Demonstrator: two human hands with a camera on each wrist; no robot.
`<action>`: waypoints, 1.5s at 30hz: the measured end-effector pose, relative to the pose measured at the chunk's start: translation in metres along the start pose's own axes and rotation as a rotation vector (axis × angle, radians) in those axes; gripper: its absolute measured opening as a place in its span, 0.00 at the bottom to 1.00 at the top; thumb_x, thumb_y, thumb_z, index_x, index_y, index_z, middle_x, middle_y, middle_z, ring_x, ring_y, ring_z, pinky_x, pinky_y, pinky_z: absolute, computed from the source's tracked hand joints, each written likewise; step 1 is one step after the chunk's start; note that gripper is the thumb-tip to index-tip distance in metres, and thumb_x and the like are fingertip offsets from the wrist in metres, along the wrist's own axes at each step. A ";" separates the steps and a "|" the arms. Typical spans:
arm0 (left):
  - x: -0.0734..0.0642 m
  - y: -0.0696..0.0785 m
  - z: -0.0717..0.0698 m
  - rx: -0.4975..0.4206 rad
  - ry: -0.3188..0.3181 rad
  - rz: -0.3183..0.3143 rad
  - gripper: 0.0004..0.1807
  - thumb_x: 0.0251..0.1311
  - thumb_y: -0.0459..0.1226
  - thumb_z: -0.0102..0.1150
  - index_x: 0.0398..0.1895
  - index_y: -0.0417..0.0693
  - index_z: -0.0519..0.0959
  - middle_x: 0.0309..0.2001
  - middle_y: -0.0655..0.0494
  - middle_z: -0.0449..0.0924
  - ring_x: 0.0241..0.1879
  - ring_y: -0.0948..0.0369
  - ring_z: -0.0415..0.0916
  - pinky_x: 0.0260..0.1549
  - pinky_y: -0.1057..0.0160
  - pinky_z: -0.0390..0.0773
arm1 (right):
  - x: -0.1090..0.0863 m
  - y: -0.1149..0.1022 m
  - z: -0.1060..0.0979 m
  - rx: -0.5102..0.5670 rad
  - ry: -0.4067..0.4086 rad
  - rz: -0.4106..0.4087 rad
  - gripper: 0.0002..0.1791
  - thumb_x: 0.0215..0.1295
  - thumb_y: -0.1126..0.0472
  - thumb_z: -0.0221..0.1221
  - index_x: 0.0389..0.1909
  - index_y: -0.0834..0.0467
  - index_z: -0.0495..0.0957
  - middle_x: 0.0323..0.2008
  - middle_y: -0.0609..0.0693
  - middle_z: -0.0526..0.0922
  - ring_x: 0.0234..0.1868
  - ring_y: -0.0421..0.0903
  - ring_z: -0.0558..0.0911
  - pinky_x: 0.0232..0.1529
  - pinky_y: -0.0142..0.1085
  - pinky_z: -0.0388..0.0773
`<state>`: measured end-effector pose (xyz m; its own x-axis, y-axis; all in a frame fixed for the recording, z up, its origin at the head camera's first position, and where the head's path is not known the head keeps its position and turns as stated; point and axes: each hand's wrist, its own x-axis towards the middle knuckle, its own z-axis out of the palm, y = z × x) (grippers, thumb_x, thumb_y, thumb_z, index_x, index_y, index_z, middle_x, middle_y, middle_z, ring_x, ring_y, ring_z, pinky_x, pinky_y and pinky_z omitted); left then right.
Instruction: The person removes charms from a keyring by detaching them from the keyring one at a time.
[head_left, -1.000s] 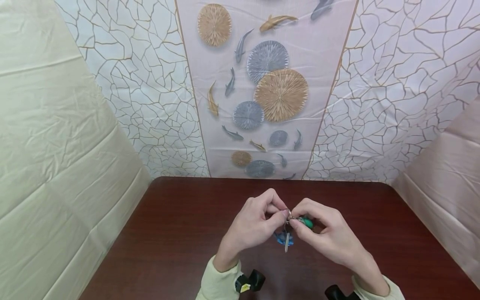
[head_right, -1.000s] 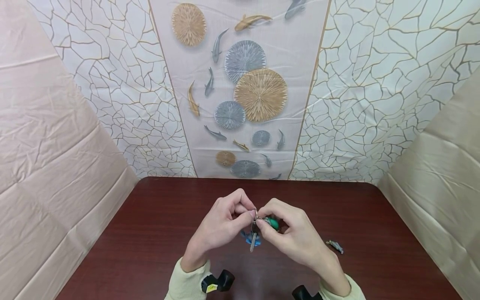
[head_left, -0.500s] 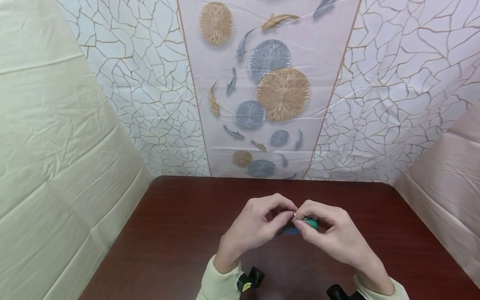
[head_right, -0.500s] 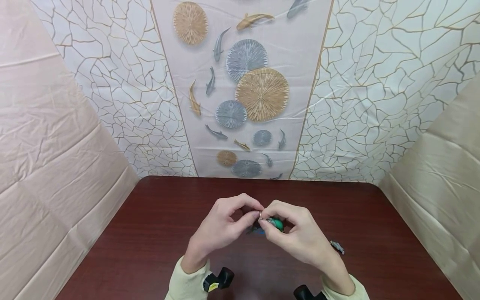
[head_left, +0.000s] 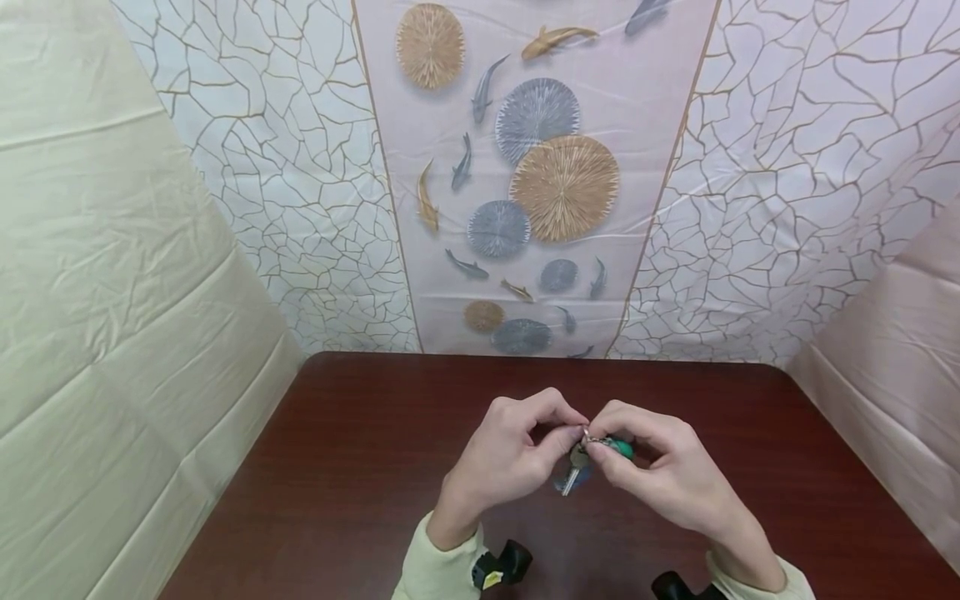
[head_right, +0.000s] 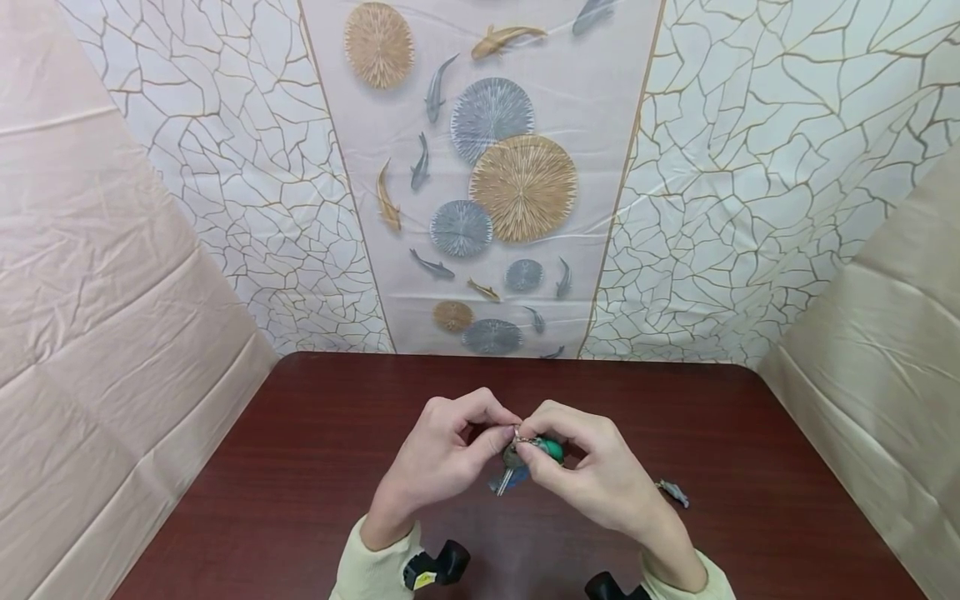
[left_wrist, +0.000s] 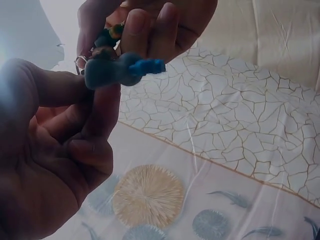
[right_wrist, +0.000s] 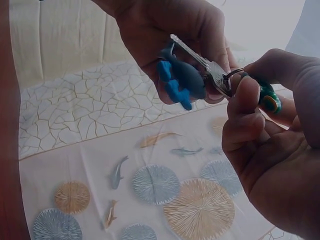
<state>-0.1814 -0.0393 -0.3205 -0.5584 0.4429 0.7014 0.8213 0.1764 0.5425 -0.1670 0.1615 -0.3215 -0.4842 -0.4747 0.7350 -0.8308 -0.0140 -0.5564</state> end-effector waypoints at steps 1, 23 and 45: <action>0.000 0.000 0.000 0.003 0.001 0.001 0.04 0.62 0.30 0.60 0.35 0.48 0.81 0.27 0.59 0.84 0.21 0.77 0.68 0.21 0.80 0.71 | 0.000 0.000 0.000 0.002 0.002 -0.004 0.20 0.51 0.86 0.57 0.37 0.59 0.78 0.28 0.46 0.73 0.29 0.37 0.72 0.20 0.27 0.69; 0.002 0.001 -0.001 0.029 -0.056 0.041 0.04 0.64 0.30 0.59 0.37 0.48 0.80 0.30 0.60 0.87 0.21 0.77 0.66 0.21 0.82 0.68 | 0.001 -0.005 -0.007 -0.010 -0.060 0.033 0.22 0.53 0.84 0.59 0.40 0.56 0.79 0.31 0.46 0.76 0.27 0.35 0.73 0.18 0.24 0.70; 0.001 0.001 -0.001 0.006 -0.015 0.016 0.04 0.61 0.29 0.59 0.33 0.48 0.79 0.31 0.59 0.89 0.26 0.79 0.76 0.22 0.80 0.74 | 0.002 -0.003 0.007 -0.046 0.023 -0.090 0.21 0.45 0.87 0.59 0.35 0.60 0.78 0.28 0.47 0.75 0.28 0.36 0.72 0.21 0.24 0.69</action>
<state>-0.1810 -0.0395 -0.3192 -0.5435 0.4590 0.7027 0.8308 0.1746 0.5285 -0.1636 0.1547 -0.3204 -0.4127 -0.4533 0.7901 -0.8828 -0.0148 -0.4696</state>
